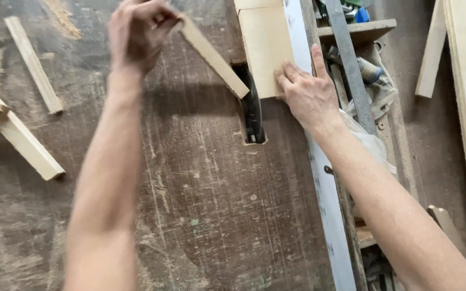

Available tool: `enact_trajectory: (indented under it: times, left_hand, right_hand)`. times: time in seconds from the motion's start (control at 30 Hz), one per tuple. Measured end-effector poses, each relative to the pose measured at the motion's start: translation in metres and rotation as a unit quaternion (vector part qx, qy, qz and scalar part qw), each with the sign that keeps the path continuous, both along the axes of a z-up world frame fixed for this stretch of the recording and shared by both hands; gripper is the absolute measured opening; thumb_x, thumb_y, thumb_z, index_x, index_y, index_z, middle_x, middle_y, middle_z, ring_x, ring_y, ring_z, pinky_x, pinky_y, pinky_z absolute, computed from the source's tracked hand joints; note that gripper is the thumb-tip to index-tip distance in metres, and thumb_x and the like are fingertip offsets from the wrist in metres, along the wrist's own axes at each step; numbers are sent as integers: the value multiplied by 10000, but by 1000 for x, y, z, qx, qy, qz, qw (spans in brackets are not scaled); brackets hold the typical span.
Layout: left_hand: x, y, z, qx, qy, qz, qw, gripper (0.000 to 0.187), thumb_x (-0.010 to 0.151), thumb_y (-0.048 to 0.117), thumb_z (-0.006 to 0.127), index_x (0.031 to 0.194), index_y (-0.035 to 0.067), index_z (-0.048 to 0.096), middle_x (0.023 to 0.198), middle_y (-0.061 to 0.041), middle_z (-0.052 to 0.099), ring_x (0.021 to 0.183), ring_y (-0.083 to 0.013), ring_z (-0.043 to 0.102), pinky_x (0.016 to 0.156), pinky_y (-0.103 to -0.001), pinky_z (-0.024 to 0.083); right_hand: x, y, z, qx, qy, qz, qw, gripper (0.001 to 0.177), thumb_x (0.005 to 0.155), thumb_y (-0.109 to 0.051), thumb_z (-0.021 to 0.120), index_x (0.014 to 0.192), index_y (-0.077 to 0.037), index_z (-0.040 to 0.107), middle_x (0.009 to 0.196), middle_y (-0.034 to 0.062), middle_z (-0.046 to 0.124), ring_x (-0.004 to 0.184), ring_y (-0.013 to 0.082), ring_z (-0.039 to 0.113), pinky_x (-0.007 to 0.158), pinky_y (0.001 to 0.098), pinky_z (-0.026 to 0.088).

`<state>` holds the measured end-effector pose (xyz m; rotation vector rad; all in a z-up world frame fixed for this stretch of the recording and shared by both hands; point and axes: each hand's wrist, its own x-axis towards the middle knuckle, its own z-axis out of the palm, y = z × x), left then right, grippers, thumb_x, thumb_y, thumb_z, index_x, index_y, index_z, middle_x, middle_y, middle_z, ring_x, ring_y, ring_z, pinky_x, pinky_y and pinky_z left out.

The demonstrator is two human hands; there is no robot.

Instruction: Cutting small wooden boards to size using a table saw

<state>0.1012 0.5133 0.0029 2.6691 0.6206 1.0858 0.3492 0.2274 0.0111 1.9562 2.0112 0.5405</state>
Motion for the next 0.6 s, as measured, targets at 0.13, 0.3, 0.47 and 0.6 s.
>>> enact_trajectory:
  times: [0.13,0.3,0.47,0.6]
  left_hand:
    - [-96,0,48,85,27,-14,996,118,1055,77,964,1069,41,852,964,-95,712,854,-211,631,691,-325,473]
    - [-219,6,73,80,76,31,993,109,1185,-100,939,1233,-49,856,1131,-203,734,1037,-305,666,914,-396,539]
    - [-340,27,67,-38,49,108,992,62,1351,-169,623,1325,-159,679,1274,-244,649,1242,-365,575,1190,-443,405]
    - [-425,-16,68,147,98,413,893,350,895,53,708,1228,-40,759,1063,-228,702,888,-399,676,778,-456,552]
  right_hand:
    - [12,31,5,11,52,8,999,524,888,-434,717,1344,-179,674,1381,28,680,1124,195,690,1266,546,36]
    - [34,71,-8,102,51,-11,993,434,906,-422,772,1210,-118,713,1176,29,759,651,132,675,1256,479,186]
    - [28,57,21,303,239,52,921,591,820,167,800,1366,51,605,1334,254,631,1200,360,649,957,402,629]
    - [2,-11,50,332,390,107,852,331,1169,-15,540,1453,157,534,1392,324,554,1279,451,510,1087,532,392]
